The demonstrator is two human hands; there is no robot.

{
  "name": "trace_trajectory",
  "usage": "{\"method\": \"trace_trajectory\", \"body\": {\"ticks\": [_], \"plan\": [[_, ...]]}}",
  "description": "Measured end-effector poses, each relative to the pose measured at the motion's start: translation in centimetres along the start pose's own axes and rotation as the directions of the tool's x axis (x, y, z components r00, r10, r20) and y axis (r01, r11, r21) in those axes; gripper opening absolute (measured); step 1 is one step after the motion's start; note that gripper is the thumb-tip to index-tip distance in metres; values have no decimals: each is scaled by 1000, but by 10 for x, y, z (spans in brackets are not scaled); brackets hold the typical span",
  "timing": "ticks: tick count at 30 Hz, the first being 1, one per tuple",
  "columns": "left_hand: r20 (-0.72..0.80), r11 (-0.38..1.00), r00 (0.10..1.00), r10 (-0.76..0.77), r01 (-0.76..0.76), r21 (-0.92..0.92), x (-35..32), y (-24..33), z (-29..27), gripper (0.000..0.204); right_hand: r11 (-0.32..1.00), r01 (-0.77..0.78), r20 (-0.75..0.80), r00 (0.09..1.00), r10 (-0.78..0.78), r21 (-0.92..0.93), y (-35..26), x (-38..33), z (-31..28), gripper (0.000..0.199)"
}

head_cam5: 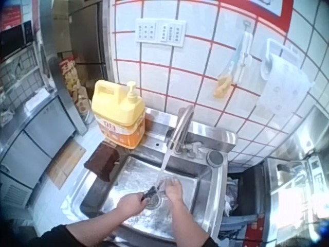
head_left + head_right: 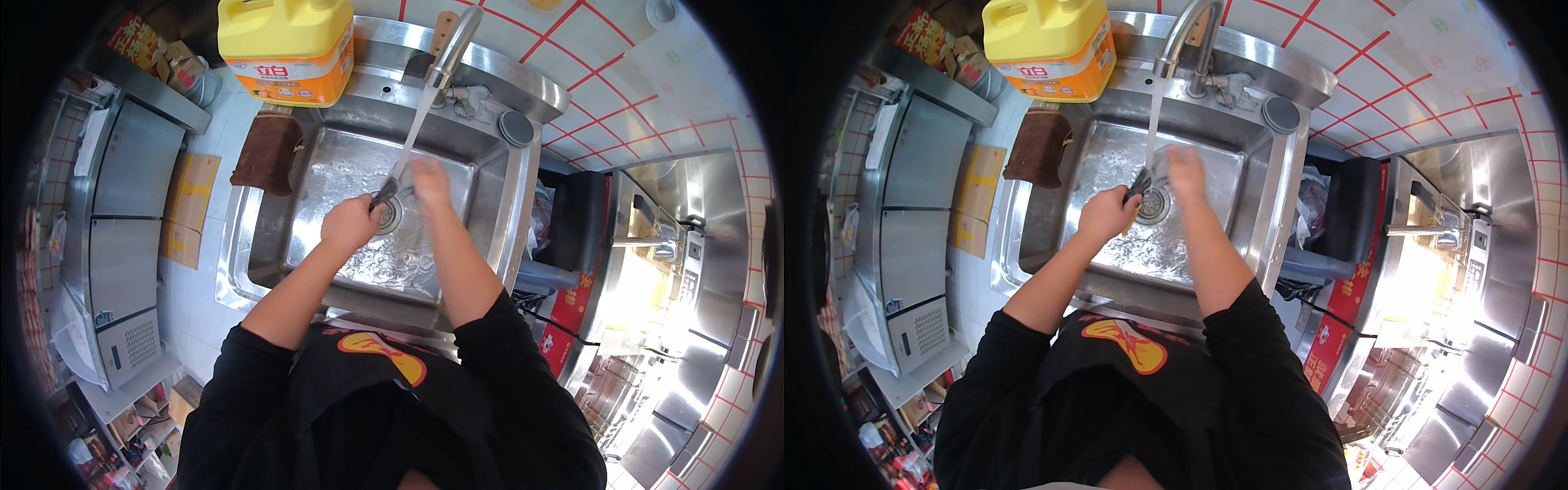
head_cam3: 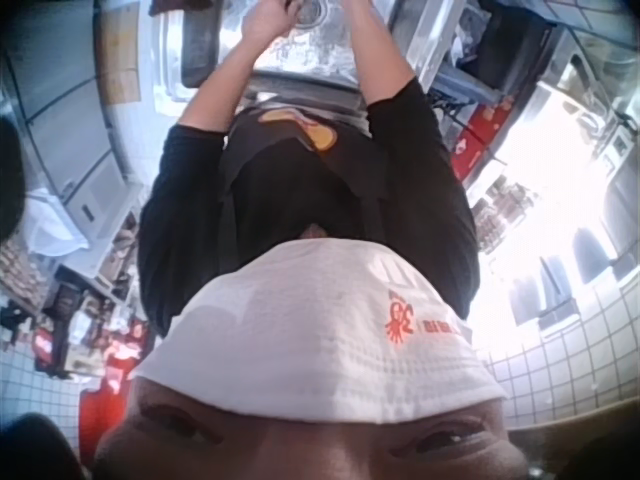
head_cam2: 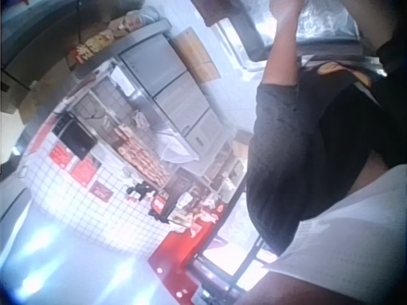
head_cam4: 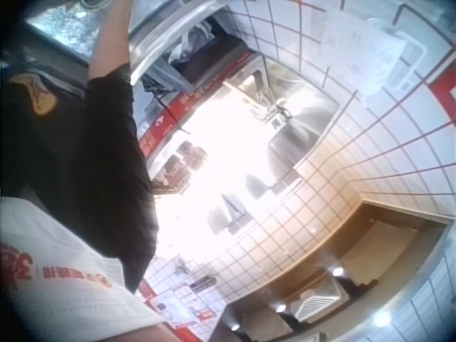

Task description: The person assembles a food order by placing fried items into paper containers, adding sauces and toppings, and then packaging the order with chopsticks. The person also washes tongs in the sink.

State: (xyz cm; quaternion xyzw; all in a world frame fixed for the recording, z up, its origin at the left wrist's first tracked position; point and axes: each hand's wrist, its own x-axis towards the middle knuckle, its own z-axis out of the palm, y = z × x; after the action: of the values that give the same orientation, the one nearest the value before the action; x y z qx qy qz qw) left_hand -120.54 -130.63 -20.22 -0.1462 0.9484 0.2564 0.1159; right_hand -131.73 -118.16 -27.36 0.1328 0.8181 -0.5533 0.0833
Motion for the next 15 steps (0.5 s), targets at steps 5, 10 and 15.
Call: {"method": "trace_trajectory", "body": {"ticks": [5, 10, 15], "plan": [[53, 997, 996, -67, 69, -38, 1, -16, -6, 37, 923, -26, 144, 989, -32, 384, -17, -2, -47, 38], [122, 995, 989, -86, 92, -45, 9, -4, -5, 32, 831, 557, 301, 791, -532, 6, -32, -55, -21, 29], [123, 995, 990, -69, 61, 74, 1, 10, -10, 29, 749, 617, 301, 781, -547, -240, -38, -57, -6, 24]]}}
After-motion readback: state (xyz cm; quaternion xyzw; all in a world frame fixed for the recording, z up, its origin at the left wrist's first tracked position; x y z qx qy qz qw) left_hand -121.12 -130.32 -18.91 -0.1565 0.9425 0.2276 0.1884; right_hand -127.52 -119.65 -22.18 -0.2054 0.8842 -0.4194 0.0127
